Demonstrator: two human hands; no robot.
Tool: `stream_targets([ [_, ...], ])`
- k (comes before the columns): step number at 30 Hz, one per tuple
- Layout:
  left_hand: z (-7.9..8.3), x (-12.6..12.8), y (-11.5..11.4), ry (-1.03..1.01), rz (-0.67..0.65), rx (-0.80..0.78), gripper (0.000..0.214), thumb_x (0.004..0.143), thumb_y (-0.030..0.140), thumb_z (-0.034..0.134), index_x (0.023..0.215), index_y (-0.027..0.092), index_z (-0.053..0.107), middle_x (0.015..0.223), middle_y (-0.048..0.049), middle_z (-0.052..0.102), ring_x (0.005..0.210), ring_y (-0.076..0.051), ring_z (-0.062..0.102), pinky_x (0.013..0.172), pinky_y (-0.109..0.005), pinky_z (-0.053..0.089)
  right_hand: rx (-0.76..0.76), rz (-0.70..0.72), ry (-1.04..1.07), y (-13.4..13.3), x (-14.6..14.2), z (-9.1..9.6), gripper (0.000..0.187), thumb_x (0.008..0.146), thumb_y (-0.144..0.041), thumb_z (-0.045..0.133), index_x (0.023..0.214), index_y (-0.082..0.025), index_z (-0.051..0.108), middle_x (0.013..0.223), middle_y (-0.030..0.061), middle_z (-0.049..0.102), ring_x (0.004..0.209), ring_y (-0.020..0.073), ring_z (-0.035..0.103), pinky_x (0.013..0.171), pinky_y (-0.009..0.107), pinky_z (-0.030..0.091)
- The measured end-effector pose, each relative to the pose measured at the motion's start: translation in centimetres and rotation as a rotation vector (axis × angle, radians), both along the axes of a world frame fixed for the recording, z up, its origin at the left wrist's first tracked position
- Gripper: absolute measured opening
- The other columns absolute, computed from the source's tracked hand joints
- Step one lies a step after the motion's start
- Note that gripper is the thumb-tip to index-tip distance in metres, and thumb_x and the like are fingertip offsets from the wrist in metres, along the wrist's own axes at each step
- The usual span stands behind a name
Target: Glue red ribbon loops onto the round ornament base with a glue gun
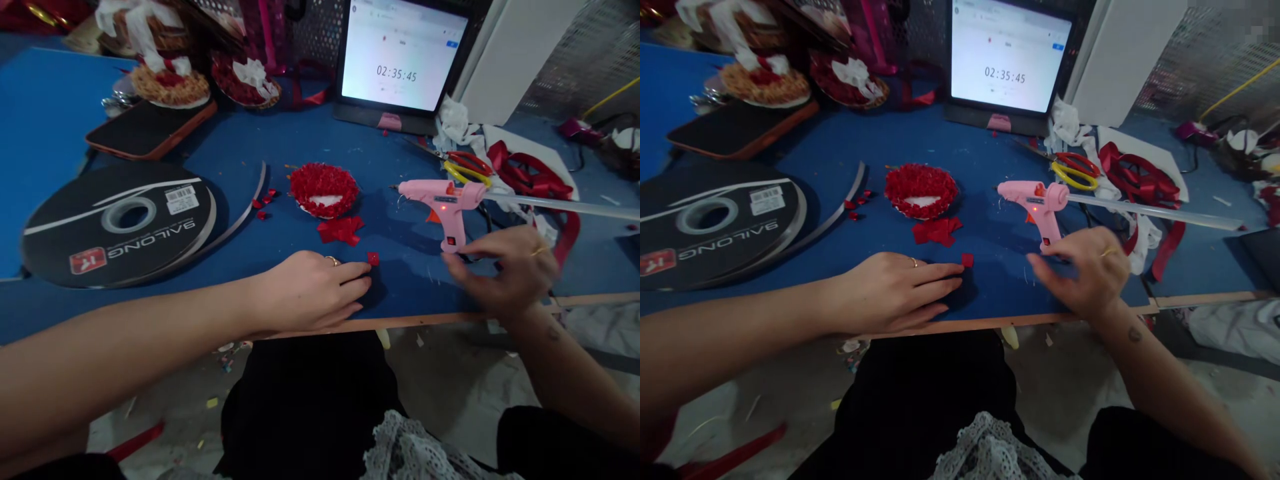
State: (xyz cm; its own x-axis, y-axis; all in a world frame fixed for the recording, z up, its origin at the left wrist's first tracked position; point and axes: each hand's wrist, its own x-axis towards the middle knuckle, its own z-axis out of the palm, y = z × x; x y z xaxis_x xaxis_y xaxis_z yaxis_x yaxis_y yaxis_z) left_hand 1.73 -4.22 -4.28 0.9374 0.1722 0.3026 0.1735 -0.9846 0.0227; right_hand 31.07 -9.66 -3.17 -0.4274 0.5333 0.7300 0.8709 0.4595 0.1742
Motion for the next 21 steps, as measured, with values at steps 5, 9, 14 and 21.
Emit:
stream_targets([
  [5, 0.2, 0.0, 0.0, 0.025, 0.006, -0.014, 0.027, 0.093, 0.032, 0.054, 0.112, 0.017, 0.065, 0.124, -0.0051, 0.066, 0.073, -0.015, 0.070, 0.060, -0.027, 0.054, -0.072, 0.227, -0.363, 1.3, -3.6, 0.6, 0.010, 0.085, -0.031, 0.071, 0.085, -0.023, 0.065, 0.071, -0.0034, 0.065, 0.067, 0.0128, 0.052, 0.057, 0.026, 0.040],
  [9, 0.2, 0.0, 0.0, 0.031, -0.004, -0.018, 0.028, 0.093, 0.032, 0.053, 0.113, 0.016, 0.064, 0.122, -0.0074, 0.067, 0.070, -0.014, 0.069, 0.059, -0.026, 0.053, -0.090, 0.285, -0.423, 2.5, -4.8, 0.6, 0.008, 0.090, -0.021, 0.064, 0.083, -0.021, 0.067, 0.071, -0.0025, 0.064, 0.068, 0.0129, 0.050, 0.055, 0.028, 0.034],
  [14, 0.1, 0.0, 0.0, 0.022, 0.003, -0.013, 0.028, 0.093, 0.032, 0.053, 0.113, 0.016, 0.065, 0.120, -0.0069, 0.068, 0.070, -0.014, 0.069, 0.059, -0.027, 0.054, -0.087, 0.355, -0.498, 2.8, -4.9, 0.6, 0.022, 0.091, -0.007, 0.054, 0.077, -0.019, 0.066, 0.070, -0.0014, 0.064, 0.063, 0.0135, 0.047, 0.053, 0.029, 0.034],
  [21, -0.2, -0.3, 0.2, -0.219, 0.054, 0.037, 0.020, 0.096, 0.023, 0.048, 0.093, 0.016, 0.067, 0.089, 0.0003, 0.073, 0.060, -0.010, 0.065, 0.051, -0.022, 0.046, 0.018, 0.381, -0.418, 2.7, -5.2, 0.8, 0.014, 0.087, -0.010, 0.064, 0.077, -0.020, 0.066, 0.069, -0.0027, 0.065, 0.062, 0.0121, 0.049, 0.052, 0.029, 0.037],
])
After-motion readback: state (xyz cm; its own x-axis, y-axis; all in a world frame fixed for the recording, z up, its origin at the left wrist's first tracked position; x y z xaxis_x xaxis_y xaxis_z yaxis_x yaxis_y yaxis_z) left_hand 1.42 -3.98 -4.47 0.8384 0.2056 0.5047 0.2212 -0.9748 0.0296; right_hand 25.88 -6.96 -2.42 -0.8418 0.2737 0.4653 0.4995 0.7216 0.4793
